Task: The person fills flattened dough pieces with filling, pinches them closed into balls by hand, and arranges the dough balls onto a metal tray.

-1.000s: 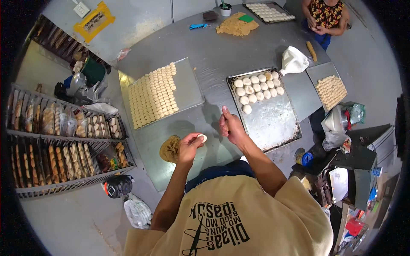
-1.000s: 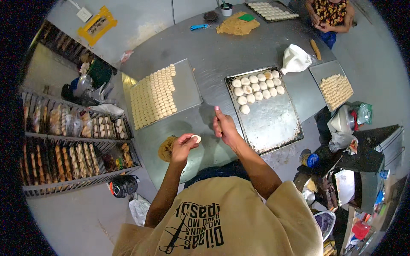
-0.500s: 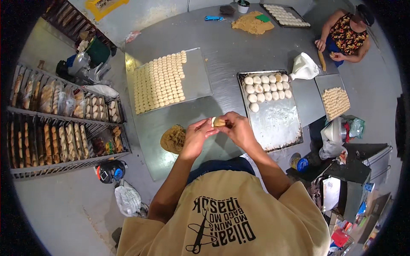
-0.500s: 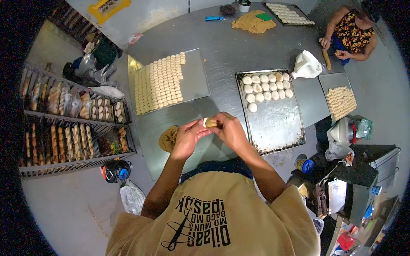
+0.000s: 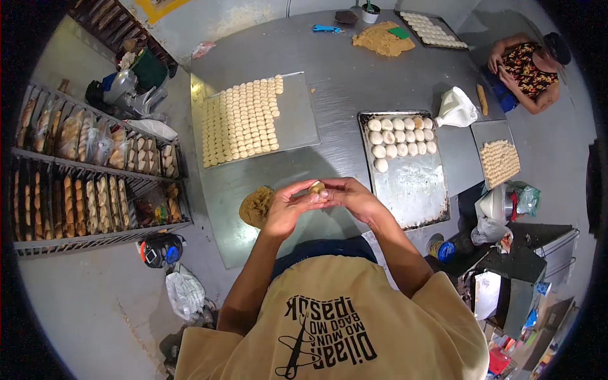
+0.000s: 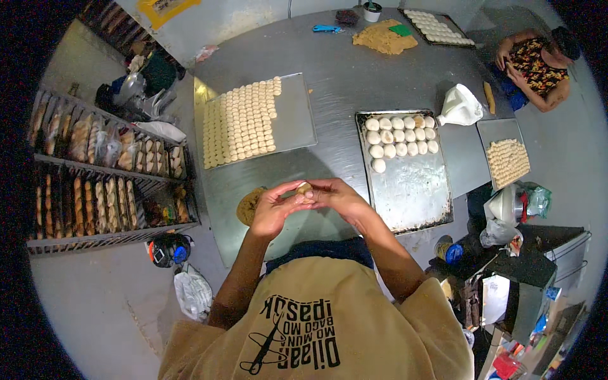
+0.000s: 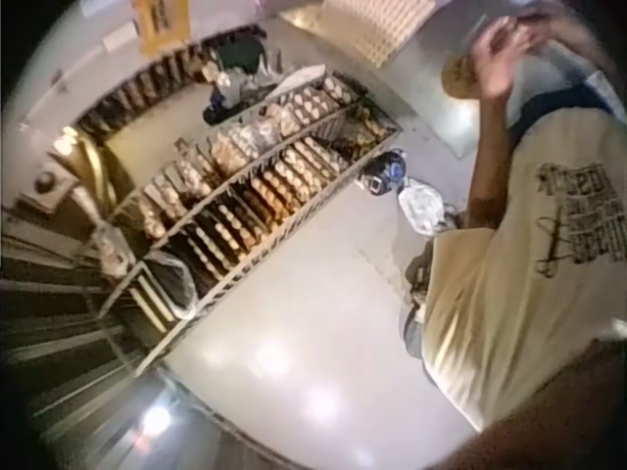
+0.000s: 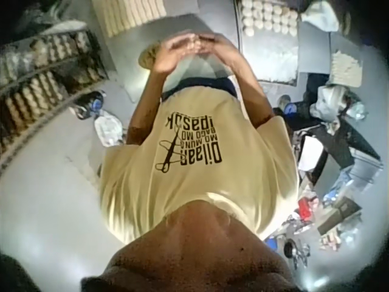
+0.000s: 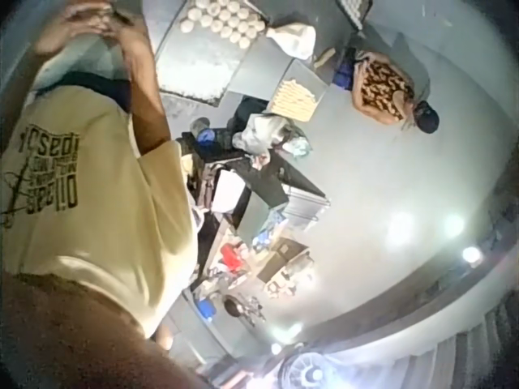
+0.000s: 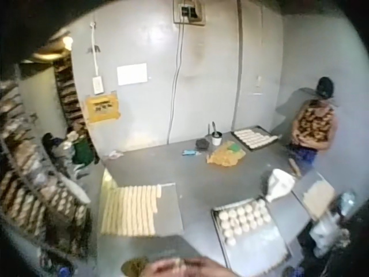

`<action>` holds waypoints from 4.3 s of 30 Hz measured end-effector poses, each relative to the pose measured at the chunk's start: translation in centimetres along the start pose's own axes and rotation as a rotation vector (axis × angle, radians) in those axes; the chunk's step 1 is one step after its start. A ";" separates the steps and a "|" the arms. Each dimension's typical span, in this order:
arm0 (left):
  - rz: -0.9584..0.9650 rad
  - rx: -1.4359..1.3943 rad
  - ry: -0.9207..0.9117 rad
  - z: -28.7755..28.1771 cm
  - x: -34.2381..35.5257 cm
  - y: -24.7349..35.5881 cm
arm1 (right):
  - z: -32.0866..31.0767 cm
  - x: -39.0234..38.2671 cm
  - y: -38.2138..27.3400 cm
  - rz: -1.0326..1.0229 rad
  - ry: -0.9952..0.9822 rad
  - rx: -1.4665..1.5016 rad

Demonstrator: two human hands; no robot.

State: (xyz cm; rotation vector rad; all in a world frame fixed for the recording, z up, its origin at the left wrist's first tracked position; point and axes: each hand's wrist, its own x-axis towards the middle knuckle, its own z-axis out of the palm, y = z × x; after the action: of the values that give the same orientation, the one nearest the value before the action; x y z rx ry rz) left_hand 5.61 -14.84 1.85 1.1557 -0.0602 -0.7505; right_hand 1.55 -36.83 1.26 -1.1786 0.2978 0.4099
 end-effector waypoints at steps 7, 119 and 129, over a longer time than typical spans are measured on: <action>0.032 -0.041 0.133 -0.3 0.5 -1.5 | 1.8 0.4 -0.2 -0.106 0.148 -0.304; 0.449 1.103 0.422 -7.7 -0.8 -8.6 | -2.1 15.9 11.1 -0.643 0.605 -1.551; 0.268 0.947 0.341 -6.2 0.3 -9.2 | -4.6 7.4 14.5 -0.477 0.159 -1.472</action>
State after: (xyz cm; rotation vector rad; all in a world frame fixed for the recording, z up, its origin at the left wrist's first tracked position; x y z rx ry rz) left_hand 3.71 -11.80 -8.67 2.1119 -0.3015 -0.2500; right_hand 1.42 -35.32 -15.64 -2.6519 -0.2433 0.0450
